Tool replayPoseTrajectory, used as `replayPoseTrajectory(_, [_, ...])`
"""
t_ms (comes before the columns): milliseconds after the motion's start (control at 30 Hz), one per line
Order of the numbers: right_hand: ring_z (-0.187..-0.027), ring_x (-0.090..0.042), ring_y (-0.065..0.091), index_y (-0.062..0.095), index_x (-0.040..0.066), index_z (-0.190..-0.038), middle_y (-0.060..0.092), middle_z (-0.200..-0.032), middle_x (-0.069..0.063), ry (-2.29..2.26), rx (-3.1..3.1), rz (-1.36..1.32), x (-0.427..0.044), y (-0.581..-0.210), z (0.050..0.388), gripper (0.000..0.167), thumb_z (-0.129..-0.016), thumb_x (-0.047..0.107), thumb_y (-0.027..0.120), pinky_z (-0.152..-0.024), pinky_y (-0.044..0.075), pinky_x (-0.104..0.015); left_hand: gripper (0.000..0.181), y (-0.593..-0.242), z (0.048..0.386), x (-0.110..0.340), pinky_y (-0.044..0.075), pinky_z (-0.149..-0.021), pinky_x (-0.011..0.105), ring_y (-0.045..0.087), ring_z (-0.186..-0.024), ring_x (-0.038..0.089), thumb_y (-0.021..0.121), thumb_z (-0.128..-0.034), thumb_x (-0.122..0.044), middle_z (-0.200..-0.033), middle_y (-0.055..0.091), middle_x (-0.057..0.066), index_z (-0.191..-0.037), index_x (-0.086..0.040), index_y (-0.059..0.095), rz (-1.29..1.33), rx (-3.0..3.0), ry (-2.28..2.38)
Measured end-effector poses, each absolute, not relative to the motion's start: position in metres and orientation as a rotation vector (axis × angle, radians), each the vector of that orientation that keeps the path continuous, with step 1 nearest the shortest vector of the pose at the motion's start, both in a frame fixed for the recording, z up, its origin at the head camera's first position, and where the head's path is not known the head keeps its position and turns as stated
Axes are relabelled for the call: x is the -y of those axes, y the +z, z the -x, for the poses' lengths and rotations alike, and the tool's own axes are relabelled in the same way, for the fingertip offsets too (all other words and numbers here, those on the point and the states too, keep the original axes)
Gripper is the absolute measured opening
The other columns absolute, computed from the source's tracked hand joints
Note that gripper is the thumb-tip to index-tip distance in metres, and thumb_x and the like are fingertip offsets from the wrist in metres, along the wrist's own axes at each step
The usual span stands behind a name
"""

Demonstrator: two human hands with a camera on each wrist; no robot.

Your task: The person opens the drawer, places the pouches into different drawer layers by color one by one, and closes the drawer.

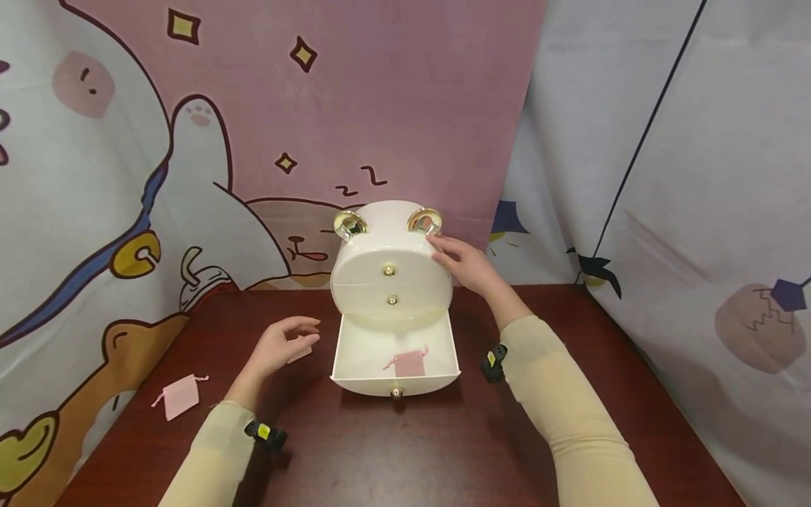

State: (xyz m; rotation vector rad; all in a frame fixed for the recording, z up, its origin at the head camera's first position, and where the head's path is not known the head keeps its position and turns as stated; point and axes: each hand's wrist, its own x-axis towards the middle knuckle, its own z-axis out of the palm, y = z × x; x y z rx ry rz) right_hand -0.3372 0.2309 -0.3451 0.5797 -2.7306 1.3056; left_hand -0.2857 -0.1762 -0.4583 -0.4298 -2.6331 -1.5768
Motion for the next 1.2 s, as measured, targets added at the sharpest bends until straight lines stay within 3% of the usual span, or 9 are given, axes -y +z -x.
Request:
replayPoseTrajectory(100, [-0.144, -0.034, 0.030, 0.043, 0.018, -0.151, 0.031, -0.158, -0.014, 1.298, 2.732, -0.576, -0.231, -0.346, 0.338, 0.052, -0.103, 0.031, 0.055, -0.110, 0.034, -0.054, 0.031, -0.462, 0.289, 0.185, 0.057, -0.077, 0.038, 0.067, -0.093, 0.031, 0.076, -0.0892, -0.017, -0.109, 0.070, 0.011, -0.119, -0.009, 0.070, 0.425, 2.650, -1.560])
replayPoseTrajectory(267, [-0.144, -0.034, 0.030, 0.043, 0.018, -0.151, 0.031, -0.158, -0.014, 1.303, 2.731, -0.576, -0.231, -0.346, 0.337, 0.052, -0.103, 0.031, 0.055, -0.109, 0.034, -0.054, 0.031, -0.469, 0.296, 0.200, 0.053, -0.085, 0.041, 0.066, -0.099, 0.027, 0.075, -0.0899, -0.017, -0.108, 0.072, 0.009, -0.119, -0.007, 0.070, 0.424, 2.676, -1.450])
replayPoseTrajectory(633, [-0.143, -0.034, 0.030, 0.043, 0.017, -0.151, 0.032, -0.158, -0.012, 1.313, 2.733, -0.570, -0.230, -0.346, 0.337, 0.051, -0.103, 0.029, 0.055, -0.110, 0.034, -0.053, 0.035, -0.476, 0.316, 0.225, 0.050, -0.084, 0.039, 0.064, -0.099, 0.028, 0.073, -0.0910, -0.012, -0.108, 0.071, 0.014, -0.124, -0.001, 0.067, 0.397, 2.662, -1.474])
replayPoseTrajectory(1000, [-0.143, -0.033, 0.031, 0.043, 0.017, -0.151, 0.031, -0.158, -0.013, 1.306, 2.737, -0.574, -0.230, -0.346, 0.337, 0.051, -0.103, 0.029, 0.055, -0.110, 0.034, -0.053, 0.039, -0.490, 0.327, 0.228, 0.046, -0.095, 0.052, 0.060, -0.112, 0.035, 0.072, -0.0928, -0.015, -0.119, 0.068, 0.018, -0.128, 0.001, 0.064, 0.346, 2.680, -1.483])
replayPoseTrajectory(1200, [-0.144, -0.033, 0.030, 0.044, 0.017, -0.151, 0.032, -0.158, -0.013, 1.314, 2.728, -0.575, -0.230, -0.344, 0.336, 0.051, -0.103, 0.028, 0.055, -0.110, 0.034, -0.052, 0.044, -0.501, 0.326, 0.228, 0.045, -0.098, 0.051, 0.057, -0.117, 0.037, 0.071, -0.0934, -0.015, -0.129, 0.062, 0.020, -0.132, 0.002, 0.060, 0.251, 2.694, -1.469])
